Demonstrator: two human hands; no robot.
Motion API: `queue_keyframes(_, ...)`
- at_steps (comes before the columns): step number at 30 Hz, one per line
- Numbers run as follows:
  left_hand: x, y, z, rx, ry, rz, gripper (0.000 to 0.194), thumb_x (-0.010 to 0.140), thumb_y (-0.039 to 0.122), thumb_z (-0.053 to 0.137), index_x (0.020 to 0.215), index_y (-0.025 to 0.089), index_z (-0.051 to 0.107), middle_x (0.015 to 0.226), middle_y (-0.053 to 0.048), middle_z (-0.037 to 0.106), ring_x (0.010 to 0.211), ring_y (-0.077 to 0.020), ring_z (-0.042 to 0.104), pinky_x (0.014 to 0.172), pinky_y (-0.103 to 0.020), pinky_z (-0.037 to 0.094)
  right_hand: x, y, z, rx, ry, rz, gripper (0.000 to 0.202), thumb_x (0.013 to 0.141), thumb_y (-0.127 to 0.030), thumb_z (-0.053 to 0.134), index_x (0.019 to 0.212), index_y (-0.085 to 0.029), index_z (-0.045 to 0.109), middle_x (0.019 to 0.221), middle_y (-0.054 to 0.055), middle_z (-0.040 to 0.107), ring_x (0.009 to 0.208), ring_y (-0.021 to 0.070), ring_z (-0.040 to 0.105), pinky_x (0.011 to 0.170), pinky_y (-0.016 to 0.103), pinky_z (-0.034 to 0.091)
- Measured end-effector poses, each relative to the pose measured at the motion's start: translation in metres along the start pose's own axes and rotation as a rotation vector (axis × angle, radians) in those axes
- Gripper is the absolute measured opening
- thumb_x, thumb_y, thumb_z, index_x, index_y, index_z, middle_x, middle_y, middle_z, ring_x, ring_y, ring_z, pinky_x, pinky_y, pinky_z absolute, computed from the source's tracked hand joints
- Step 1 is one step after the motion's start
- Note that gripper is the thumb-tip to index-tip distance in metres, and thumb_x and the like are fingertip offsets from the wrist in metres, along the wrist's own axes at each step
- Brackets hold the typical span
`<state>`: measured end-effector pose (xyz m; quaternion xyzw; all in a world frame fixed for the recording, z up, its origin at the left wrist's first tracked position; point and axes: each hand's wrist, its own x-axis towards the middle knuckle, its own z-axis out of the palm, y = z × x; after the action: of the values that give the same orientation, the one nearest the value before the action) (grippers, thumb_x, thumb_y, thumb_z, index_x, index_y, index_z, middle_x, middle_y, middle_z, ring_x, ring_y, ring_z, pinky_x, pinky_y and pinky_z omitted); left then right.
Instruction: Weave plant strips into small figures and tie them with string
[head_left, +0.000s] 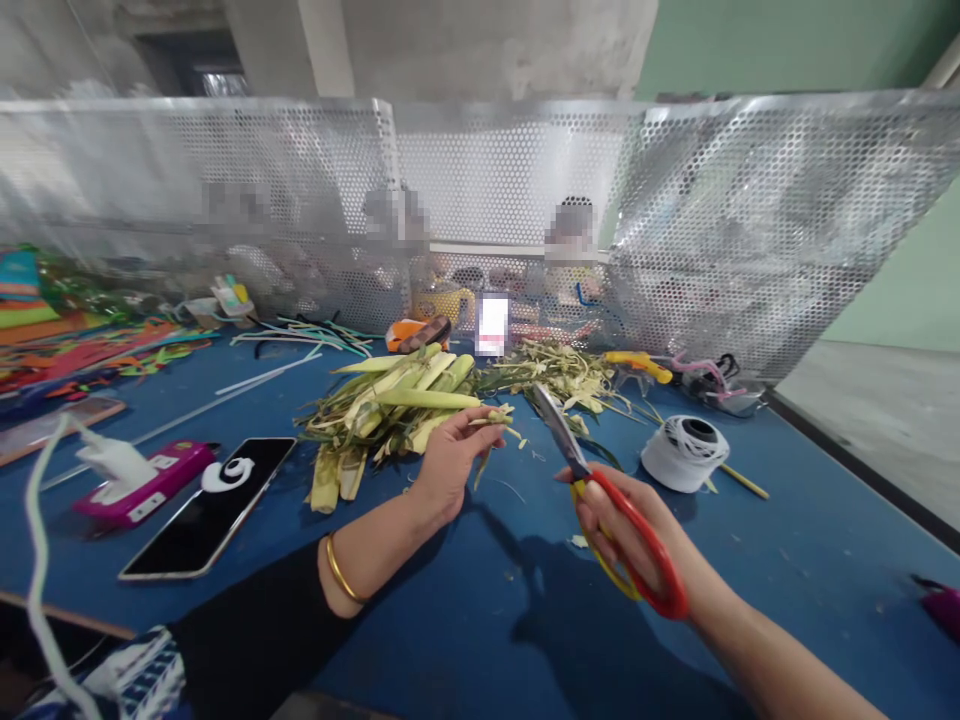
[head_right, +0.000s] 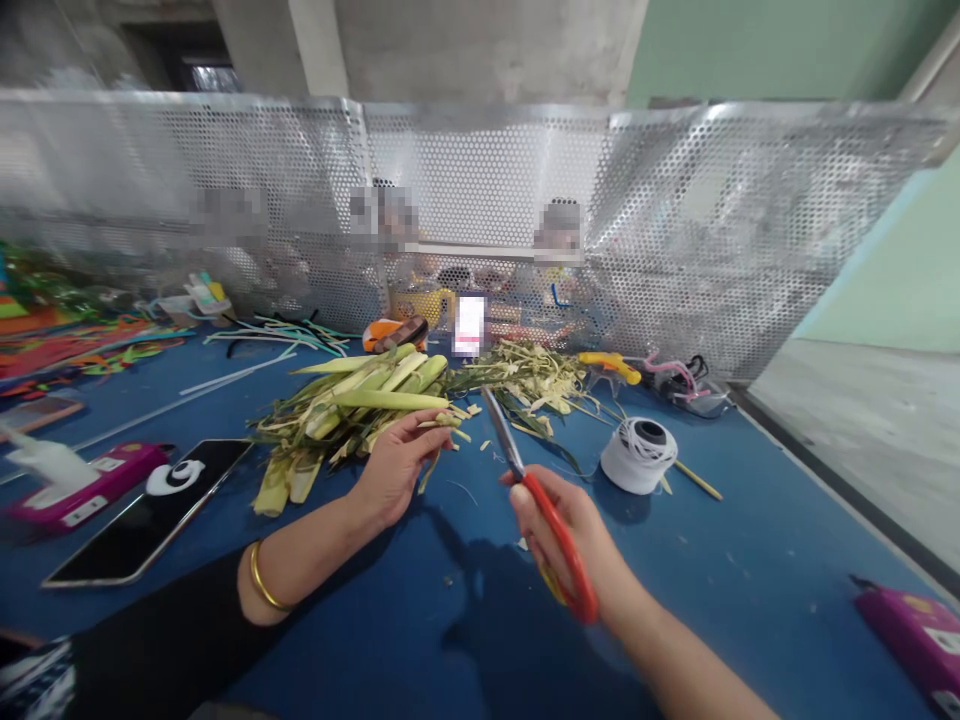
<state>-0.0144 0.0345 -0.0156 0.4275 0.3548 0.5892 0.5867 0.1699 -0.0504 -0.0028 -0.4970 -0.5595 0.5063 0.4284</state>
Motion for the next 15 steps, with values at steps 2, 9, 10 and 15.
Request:
queue_keyframes(2, 0.001, 0.002, -0.001, -0.011, -0.015, -0.036, 0.031, 0.060, 0.021, 0.078, 0.090, 0.016, 0.071, 0.066, 0.001, 0.065, 0.056, -0.0065, 0.054, 0.049, -0.018, 0.035, 0.000, -0.005, -0.004, 0.063, 0.028, -0.041, 0.064, 0.073, -0.072, 0.058, 0.106, -0.017, 0.058, 0.062, -0.004, 0.047, 0.043, 0.0060, 0.037, 0.041, 0.021, 0.032)
queue_keyframes(9, 0.004, 0.002, -0.005, -0.041, -0.019, -0.119, 0.020, 0.061, 0.023, 0.079, 0.074, 0.016, 0.066, 0.069, -0.001, 0.066, 0.055, -0.0077, 0.056, 0.048, -0.019, 0.036, 0.007, -0.003, -0.015, -0.013, 0.071, -0.036, 0.068, 0.069, -0.074, 0.059, 0.107, -0.016, 0.059, 0.065, -0.002, 0.051, 0.044, 0.0084, 0.041, 0.042, 0.024, 0.035)
queue_keyframes(10, 0.004, 0.002, -0.005, -0.048, -0.012, -0.153, 0.018, 0.063, 0.025, 0.079, 0.073, 0.017, 0.066, 0.072, -0.002, 0.068, 0.058, -0.0093, 0.059, 0.050, -0.020, 0.038, 0.009, 0.000, -0.017, -0.076, 0.084, -0.015, 0.069, 0.069, -0.074, 0.058, 0.106, -0.016, 0.059, 0.064, -0.002, 0.050, 0.044, 0.0093, 0.041, 0.042, 0.025, 0.035)
queue_keyframes(15, 0.006, 0.005, -0.009, -0.154, -0.023, -0.337, 0.016, 0.070, 0.033, 0.075, 0.076, 0.019, 0.070, 0.083, -0.008, 0.072, 0.077, -0.0185, 0.069, 0.060, -0.025, 0.050, 0.019, 0.009, -0.029, -0.619, 0.235, -0.041, 0.058, 0.074, -0.069, 0.055, 0.103, -0.019, 0.060, 0.062, 0.000, 0.057, 0.053, 0.0176, 0.052, 0.052, 0.029, 0.038)
